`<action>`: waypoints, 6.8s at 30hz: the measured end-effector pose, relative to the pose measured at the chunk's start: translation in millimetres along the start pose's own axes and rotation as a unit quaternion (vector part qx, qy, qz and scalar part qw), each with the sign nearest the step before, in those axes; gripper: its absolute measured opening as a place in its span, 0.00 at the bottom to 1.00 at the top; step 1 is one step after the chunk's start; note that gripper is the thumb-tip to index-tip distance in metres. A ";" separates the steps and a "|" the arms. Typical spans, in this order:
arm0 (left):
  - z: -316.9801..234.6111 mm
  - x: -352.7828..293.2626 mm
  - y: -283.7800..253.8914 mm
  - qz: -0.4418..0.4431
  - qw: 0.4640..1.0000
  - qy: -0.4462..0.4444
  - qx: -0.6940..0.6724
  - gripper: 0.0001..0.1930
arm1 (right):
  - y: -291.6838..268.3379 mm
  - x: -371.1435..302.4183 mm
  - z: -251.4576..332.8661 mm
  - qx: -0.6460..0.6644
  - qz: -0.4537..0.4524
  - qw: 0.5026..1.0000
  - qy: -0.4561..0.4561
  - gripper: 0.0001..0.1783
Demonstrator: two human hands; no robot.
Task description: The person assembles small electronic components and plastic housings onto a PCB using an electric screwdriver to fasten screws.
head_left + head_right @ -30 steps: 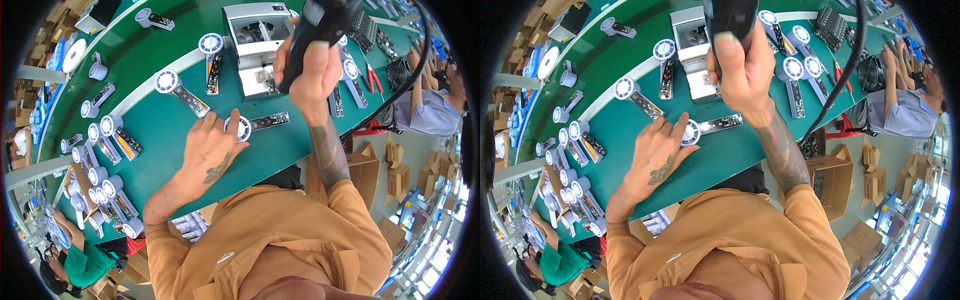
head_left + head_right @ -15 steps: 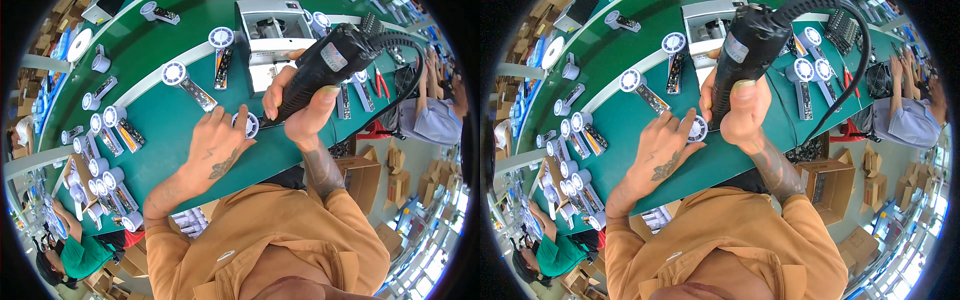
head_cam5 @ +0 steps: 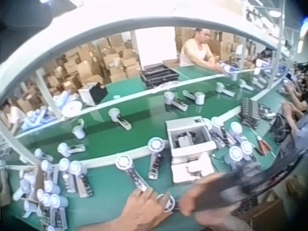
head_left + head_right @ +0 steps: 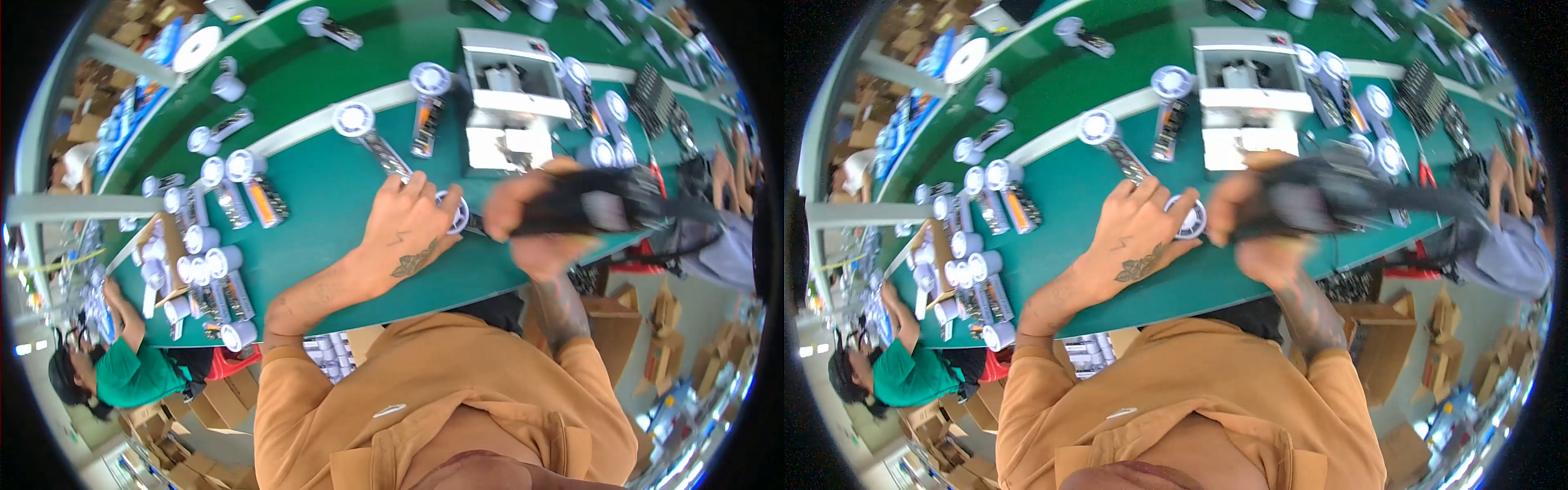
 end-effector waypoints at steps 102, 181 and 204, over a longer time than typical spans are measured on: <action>-7.8 4.6 22.1 0.058 0.994 0.093 -0.024 0.27 | -41.9 23.6 22.0 -0.212 -0.182 0.958 0.061 0.53; -21.4 1.1 40.0 -0.019 0.991 0.075 0.109 0.23 | -33.0 81.5 23.6 -0.362 -0.117 0.924 -0.039 0.48; -17.4 3.1 40.7 -0.031 0.990 0.088 0.102 0.22 | -31.2 -10.1 14.6 -0.073 -0.106 0.991 0.040 0.50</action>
Point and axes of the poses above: each hand's wrist, its own x-axis towards the middle knuckle, its own y-axis out of the palm, z = x × y, the point moved 1 cm from there along x, towards the middle knuckle, and after that the axes turned 9 degrees about z, right-handed, at the moved point
